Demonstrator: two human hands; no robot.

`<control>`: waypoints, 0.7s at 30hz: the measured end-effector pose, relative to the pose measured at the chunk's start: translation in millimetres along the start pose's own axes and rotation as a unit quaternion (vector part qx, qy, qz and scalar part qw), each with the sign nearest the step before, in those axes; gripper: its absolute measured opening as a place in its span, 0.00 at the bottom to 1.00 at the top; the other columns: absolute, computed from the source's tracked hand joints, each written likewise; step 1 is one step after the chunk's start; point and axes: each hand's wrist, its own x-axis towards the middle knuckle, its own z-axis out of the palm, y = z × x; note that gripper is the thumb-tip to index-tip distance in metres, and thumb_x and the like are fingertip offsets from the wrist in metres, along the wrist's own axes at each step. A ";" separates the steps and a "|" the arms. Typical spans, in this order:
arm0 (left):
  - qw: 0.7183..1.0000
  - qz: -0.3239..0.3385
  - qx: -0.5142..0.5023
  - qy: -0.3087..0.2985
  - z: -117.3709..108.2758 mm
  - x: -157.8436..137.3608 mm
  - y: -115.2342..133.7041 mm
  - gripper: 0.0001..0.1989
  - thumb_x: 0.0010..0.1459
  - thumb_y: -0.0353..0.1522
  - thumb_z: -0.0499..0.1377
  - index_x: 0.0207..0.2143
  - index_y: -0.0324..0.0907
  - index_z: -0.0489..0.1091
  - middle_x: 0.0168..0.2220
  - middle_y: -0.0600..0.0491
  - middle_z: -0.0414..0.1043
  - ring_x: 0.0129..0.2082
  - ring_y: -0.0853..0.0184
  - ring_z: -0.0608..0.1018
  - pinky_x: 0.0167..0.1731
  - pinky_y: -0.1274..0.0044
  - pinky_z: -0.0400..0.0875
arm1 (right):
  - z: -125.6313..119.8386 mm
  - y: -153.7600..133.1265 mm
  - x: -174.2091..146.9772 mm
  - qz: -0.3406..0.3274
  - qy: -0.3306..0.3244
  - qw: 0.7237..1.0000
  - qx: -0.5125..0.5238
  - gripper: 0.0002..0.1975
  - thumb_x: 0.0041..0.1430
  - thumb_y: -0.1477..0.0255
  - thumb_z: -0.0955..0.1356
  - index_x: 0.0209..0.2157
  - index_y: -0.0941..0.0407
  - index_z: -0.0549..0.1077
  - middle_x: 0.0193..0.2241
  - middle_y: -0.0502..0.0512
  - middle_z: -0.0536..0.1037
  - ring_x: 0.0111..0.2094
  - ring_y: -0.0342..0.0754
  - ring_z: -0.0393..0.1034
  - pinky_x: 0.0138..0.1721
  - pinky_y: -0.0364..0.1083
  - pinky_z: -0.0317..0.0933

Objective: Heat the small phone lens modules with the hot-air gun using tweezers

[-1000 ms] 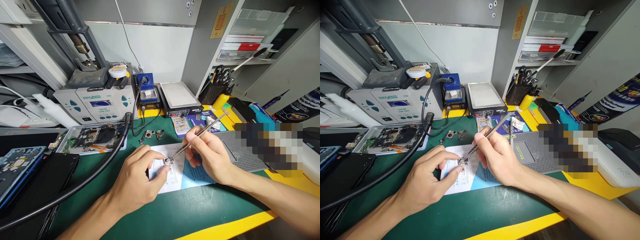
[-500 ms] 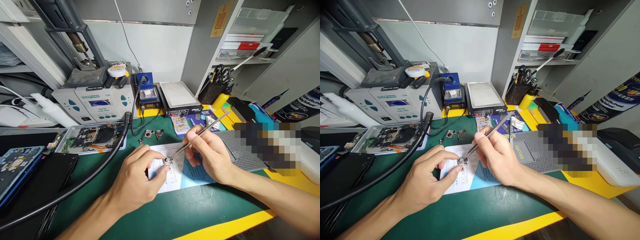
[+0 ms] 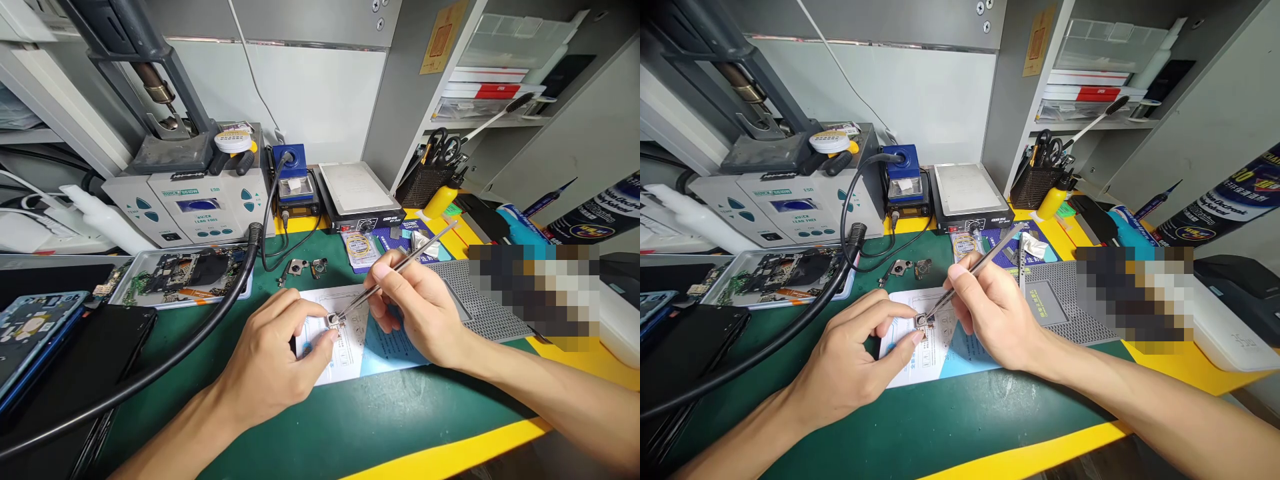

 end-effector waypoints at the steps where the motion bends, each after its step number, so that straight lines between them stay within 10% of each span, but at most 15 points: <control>1: 1.000 0.000 0.000 0.001 -0.1 0.3 0.0 0.03 0.60 0.29 0.61 0.37 0.40 0.74 0.30 0.55 0.66 0.30 0.72 0.70 0.31 0.77 0.64 | 0.0 0.1 0.0 0.000 0.000 1.000 0.000 0.15 0.71 0.58 0.65 0.34 0.54 0.65 0.23 0.46 0.70 0.21 0.39 0.62 0.19 0.40 0.56; 21: 1.000 -0.007 -0.005 -0.006 -0.3 0.3 0.1 0.03 0.60 0.30 0.62 0.37 0.40 0.74 0.32 0.54 0.69 0.32 0.72 0.70 0.33 0.78 0.65 | -0.9 1.7 -1.2 0.005 0.008 1.000 -0.018 0.16 0.69 0.56 0.66 0.35 0.54 0.65 0.23 0.47 0.69 0.21 0.41 0.62 0.19 0.41 0.55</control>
